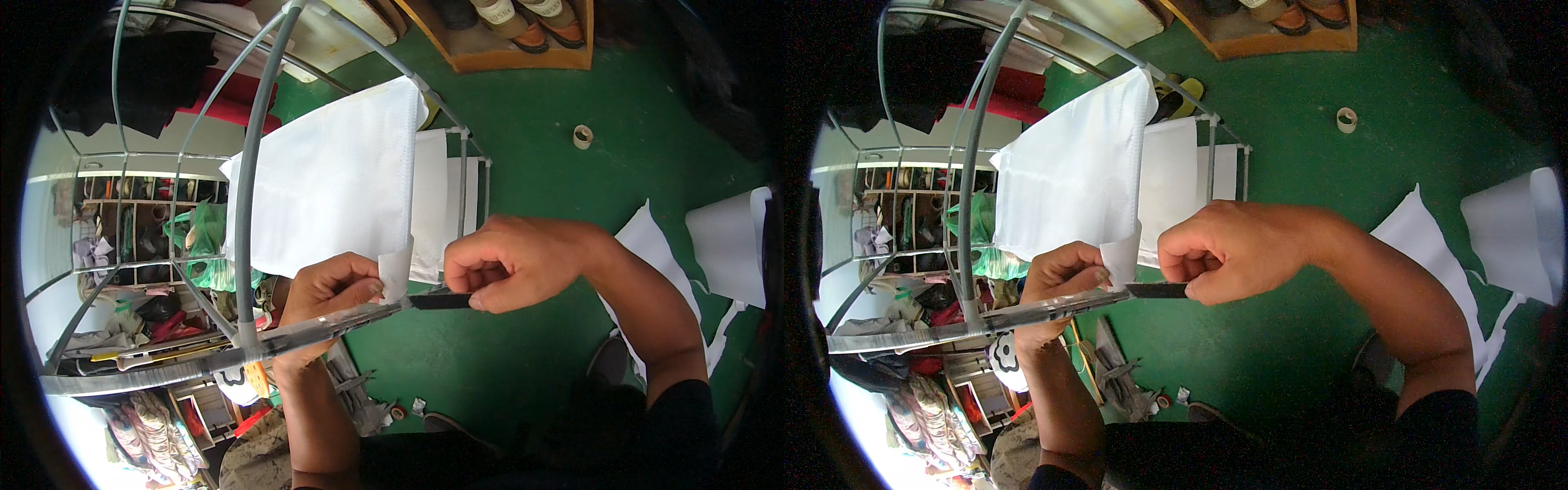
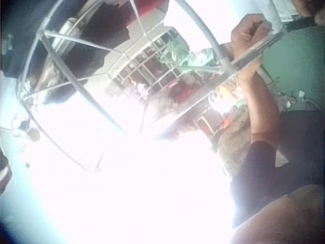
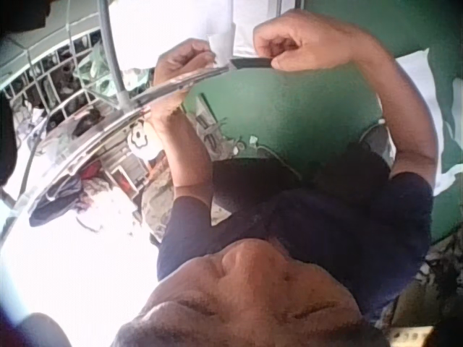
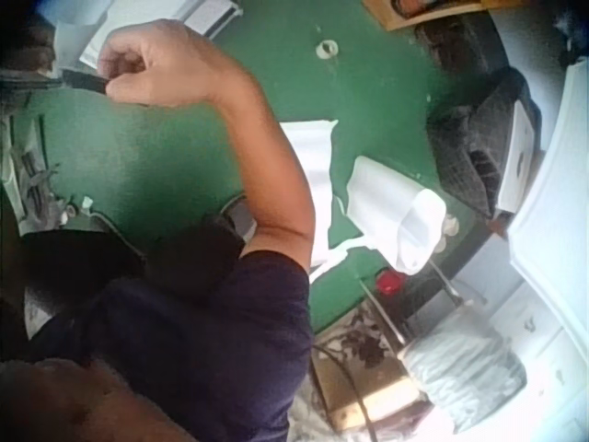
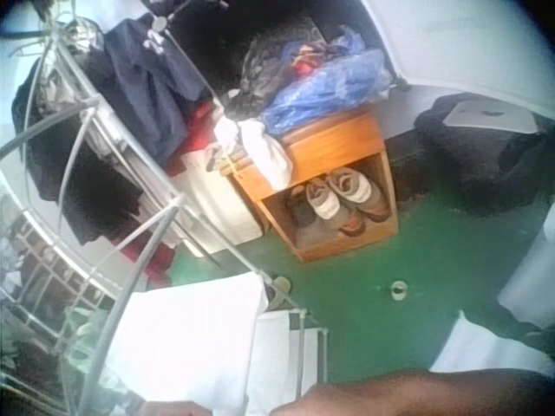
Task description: The person secures a white foam sheet to a metal frame using clear tape and a utility knife. They repeatedly fold the foam edges over the frame, apply tape to hold them in place, and trim excess material.
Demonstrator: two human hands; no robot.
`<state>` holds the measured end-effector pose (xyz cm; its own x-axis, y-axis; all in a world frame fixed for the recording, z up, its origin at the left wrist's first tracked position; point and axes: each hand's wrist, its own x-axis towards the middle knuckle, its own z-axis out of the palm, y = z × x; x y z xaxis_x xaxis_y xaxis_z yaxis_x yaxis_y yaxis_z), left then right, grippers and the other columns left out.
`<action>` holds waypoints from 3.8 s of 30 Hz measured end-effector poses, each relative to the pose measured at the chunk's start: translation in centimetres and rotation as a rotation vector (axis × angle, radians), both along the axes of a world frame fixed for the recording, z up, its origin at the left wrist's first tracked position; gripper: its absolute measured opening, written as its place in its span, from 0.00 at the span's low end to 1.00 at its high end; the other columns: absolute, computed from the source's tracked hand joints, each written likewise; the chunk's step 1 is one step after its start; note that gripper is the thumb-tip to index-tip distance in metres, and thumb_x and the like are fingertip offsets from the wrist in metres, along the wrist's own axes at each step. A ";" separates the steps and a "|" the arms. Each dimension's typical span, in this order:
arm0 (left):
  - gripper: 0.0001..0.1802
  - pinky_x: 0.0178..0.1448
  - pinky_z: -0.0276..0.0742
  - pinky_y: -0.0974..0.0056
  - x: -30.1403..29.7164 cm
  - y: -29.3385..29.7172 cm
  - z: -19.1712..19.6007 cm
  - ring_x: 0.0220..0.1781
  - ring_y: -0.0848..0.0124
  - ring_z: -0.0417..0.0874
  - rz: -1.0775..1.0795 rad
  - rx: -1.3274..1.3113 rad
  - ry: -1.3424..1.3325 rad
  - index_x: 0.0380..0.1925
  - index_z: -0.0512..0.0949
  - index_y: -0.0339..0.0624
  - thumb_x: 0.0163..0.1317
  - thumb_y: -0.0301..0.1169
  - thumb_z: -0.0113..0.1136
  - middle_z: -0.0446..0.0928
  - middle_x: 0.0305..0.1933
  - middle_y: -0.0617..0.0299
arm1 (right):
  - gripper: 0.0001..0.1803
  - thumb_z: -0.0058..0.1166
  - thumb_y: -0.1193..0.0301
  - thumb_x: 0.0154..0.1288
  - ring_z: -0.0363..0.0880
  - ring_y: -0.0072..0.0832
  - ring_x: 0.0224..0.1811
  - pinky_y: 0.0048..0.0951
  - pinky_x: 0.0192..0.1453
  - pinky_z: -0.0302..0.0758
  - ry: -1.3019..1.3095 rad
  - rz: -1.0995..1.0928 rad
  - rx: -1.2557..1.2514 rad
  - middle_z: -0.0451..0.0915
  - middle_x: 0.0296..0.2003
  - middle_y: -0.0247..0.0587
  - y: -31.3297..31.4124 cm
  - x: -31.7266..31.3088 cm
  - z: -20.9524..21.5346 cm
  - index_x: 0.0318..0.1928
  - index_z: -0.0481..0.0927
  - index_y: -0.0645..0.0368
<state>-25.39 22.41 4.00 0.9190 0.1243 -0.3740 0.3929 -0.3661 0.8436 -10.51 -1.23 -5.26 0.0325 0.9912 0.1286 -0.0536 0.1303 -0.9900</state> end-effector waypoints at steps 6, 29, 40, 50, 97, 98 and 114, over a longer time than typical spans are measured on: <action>0.06 0.38 0.72 0.74 -0.4 0.5 0.2 0.34 0.80 0.78 -0.074 -0.043 -0.040 0.40 0.82 0.31 0.70 0.23 0.58 0.81 0.34 0.62 | 0.07 0.60 0.75 0.60 0.78 0.24 0.24 0.28 0.29 0.72 -0.207 -0.065 -0.004 0.80 0.24 0.35 0.3 -0.4 -0.2 0.38 0.78 0.61; 0.20 0.45 0.78 0.67 -1.1 0.6 1.3 0.41 0.68 0.85 -0.307 0.109 -0.100 0.52 0.80 0.31 0.58 0.17 0.58 0.84 0.38 0.54 | 0.07 0.55 0.74 0.63 0.76 0.34 0.24 0.38 0.30 0.70 -0.318 -0.305 0.132 0.76 0.23 0.38 0.5 -1.8 2.0 0.39 0.70 0.58; 0.14 0.45 0.77 0.69 -0.9 1.7 0.7 0.40 0.74 0.82 -0.298 0.200 -0.161 0.51 0.80 0.30 0.68 0.26 0.63 0.82 0.37 0.58 | 0.16 0.57 0.75 0.64 0.82 0.40 0.34 0.40 0.38 0.77 -0.532 -0.483 0.243 0.79 0.38 0.42 1.0 -2.8 2.0 0.52 0.74 0.60; 0.09 0.43 0.76 0.72 -0.2 0.6 0.3 0.38 0.77 0.81 -0.086 -0.071 -0.194 0.47 0.81 0.31 0.68 0.23 0.62 0.82 0.35 0.61 | 0.07 0.56 0.72 0.65 0.80 0.31 0.25 0.32 0.23 0.76 -0.891 -0.619 0.398 0.71 0.28 0.38 1.9 -4.8 2.1 0.41 0.78 0.60; 0.08 0.41 0.77 0.71 1.0 0.8 -0.7 0.36 0.74 0.83 -0.219 -0.131 -0.156 0.43 0.84 0.29 0.68 0.21 0.61 0.84 0.34 0.57 | 0.07 0.61 0.76 0.61 0.83 0.36 0.33 0.35 0.36 0.77 -0.431 -0.284 0.066 0.83 0.34 0.38 -1.5 -4.4 -1.9 0.41 0.82 0.59; 0.08 0.40 0.77 0.70 1.0 0.8 -0.8 0.36 0.73 0.84 -0.235 -0.130 -0.171 0.43 0.84 0.29 0.68 0.22 0.61 0.84 0.34 0.56 | 0.07 0.61 0.76 0.62 0.83 0.37 0.35 0.36 0.38 0.77 -0.392 -0.231 0.002 0.83 0.35 0.38 -1.6 -5.0 -3.4 0.41 0.82 0.58; 0.12 0.43 0.79 0.66 1.2 0.5 -1.1 0.38 0.69 0.85 -0.413 -0.041 -0.181 0.44 0.84 0.32 0.70 0.31 0.60 0.83 0.36 0.55 | 0.23 0.60 0.52 0.70 0.76 0.18 0.25 0.22 0.28 0.72 0.358 -0.384 -0.154 0.82 0.26 0.35 1.8 -4.4 -1.4 0.33 0.83 0.62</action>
<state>-24.23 22.87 2.88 0.9396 -0.2782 -0.1995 0.0654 -0.4261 0.9023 -14.87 0.55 -6.66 0.4112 0.9057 -0.1027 -0.3676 0.0617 -0.9279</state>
